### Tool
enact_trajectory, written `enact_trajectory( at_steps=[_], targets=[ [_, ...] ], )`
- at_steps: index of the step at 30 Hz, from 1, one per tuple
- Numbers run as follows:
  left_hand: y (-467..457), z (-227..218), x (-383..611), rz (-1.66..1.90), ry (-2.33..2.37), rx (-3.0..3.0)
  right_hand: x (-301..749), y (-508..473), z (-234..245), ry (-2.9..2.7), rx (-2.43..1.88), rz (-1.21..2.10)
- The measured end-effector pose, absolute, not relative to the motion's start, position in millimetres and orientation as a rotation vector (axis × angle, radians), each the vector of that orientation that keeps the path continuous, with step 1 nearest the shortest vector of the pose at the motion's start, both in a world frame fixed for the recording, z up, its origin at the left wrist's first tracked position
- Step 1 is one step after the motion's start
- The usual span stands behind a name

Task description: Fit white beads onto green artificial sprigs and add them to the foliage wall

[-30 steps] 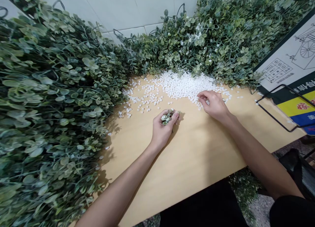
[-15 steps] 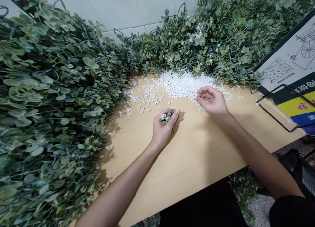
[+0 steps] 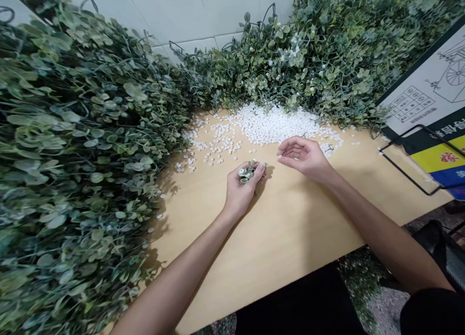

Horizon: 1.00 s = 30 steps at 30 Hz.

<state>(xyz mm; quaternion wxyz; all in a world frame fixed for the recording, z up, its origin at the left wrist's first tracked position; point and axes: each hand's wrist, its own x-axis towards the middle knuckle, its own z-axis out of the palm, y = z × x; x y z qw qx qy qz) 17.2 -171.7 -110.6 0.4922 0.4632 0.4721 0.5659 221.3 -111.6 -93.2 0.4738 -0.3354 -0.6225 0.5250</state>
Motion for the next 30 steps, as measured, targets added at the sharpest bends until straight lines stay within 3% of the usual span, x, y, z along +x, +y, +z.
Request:
enact_trajectory(
  at_steps=[30],
  targets=[
    [-173.2,-109.7,16.8,1.318,1.197,1.146,211.3,-121.5,-89.9,-1.375,-0.812,1.522]
  ],
)
